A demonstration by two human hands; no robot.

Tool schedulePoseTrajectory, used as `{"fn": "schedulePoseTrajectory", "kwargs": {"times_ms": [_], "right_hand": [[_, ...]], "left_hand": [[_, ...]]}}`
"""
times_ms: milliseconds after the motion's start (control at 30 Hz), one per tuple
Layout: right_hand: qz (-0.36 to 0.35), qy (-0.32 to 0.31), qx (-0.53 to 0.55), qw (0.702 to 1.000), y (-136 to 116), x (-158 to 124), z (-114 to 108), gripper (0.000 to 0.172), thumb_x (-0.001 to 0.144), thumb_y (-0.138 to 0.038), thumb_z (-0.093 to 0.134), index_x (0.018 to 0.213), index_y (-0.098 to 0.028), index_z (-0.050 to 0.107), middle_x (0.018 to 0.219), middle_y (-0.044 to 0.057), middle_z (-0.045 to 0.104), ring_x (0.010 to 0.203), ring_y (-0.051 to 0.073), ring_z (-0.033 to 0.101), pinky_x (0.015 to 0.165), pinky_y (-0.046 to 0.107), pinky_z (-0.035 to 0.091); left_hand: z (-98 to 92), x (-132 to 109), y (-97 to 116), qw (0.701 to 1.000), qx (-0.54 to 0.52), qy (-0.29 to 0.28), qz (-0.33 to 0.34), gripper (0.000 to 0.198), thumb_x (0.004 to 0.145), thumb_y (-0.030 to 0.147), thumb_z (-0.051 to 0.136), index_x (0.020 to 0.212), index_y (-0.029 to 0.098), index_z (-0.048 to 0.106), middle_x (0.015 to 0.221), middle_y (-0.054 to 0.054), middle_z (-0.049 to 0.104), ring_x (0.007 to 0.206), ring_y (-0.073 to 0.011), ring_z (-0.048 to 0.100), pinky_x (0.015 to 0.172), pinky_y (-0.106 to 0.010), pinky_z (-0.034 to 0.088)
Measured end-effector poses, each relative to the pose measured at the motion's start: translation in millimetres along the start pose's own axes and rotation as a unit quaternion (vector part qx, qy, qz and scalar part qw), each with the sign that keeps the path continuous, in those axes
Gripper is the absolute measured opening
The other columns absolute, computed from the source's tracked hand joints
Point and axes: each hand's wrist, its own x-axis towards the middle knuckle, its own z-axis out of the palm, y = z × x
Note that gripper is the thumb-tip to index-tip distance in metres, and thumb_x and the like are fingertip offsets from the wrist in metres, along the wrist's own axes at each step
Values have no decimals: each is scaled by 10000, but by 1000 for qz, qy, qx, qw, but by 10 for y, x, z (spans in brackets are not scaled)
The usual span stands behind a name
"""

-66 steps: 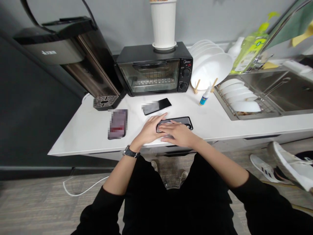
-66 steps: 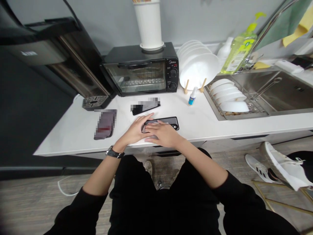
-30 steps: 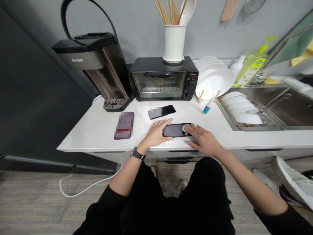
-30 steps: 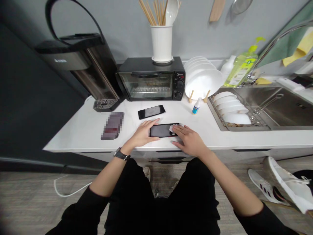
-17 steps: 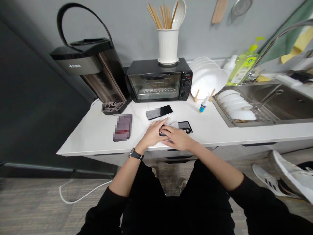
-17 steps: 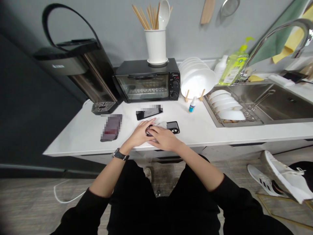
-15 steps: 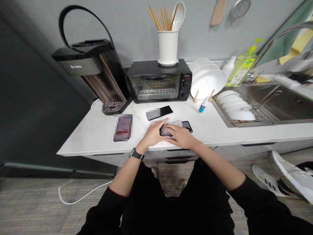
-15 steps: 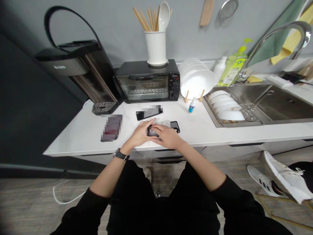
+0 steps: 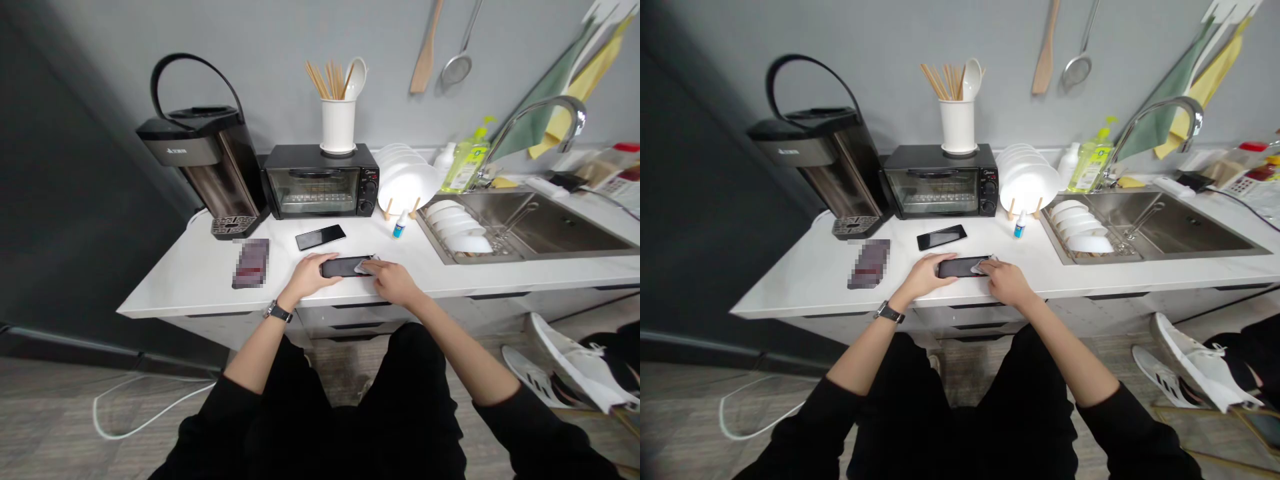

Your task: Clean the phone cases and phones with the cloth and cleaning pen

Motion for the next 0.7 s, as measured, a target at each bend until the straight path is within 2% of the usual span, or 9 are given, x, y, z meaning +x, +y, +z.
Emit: {"fn": "schedulePoseTrajectory", "kwargs": {"times_ms": [167, 333, 433, 500, 600, 700], "right_hand": [[-21, 7, 43, 999, -180, 54, 62, 675, 767, 3, 522, 1383, -219, 691, 1420, 68, 736, 1267, 270, 729, 1110, 437, 576], [-53, 57, 96, 992, -67, 161, 77, 701, 712, 66, 471, 1285, -238, 735, 1355, 21, 769, 1286, 193, 712, 1152, 374, 545], [-55, 116, 118, 985, 85, 194, 31, 612, 794, 53, 440, 1246, -220, 750, 1338, 57, 765, 1259, 198, 718, 1149, 398, 550], [-51, 159, 125, 978, 160, 206, 2, 538, 875, 11, 435, 1251, -212, 749, 1324, 90, 755, 1247, 226, 712, 1141, 448, 554], [-55, 206, 128, 968, 213, 243, 2, 477, 954, -52, 435, 1266, -228, 750, 1274, 107, 745, 1222, 256, 693, 1108, 502, 567], [-64, 239, 126, 961, 237, 334, 61, 487, 972, -69, 427, 1256, -276, 764, 1200, 98, 734, 1159, 265, 681, 1030, 511, 597]], "left_hand": [[4, -12, 19, 1000, 23, 13, 2, 589, 804, 452, 909, 1334, 254, 746, 1309, -65, 781, 1203, -296, 722, 1104, -426, 538], [-11, -25, 46, 997, 68, 18, 13, 438, 876, 452, 856, 1247, 231, 787, 1267, -76, 800, 1162, -306, 740, 1066, -435, 556], [-40, -3, 74, 995, 97, -5, 39, 305, 977, 452, 742, 1179, 232, 808, 1201, -75, 821, 1104, -292, 761, 1008, -406, 576], [-78, 41, 89, 991, 113, -28, 60, 307, 1031, 460, 659, 1180, 236, 805, 1152, -80, 829, 1053, -280, 775, 969, -385, 583], [-168, 156, 100, 985, 123, -67, 98, 323, 1065, 464, 590, 1203, 254, 793, 1123, -74, 827, 1025, -264, 781, 938, -356, 579], [-272, 313, 95, 978, 124, -104, 135, 283, 1069, 400, 576, 1184, 255, 791, 1082, -62, 812, 1001, -248, 774, 881, -325, 565]]}}
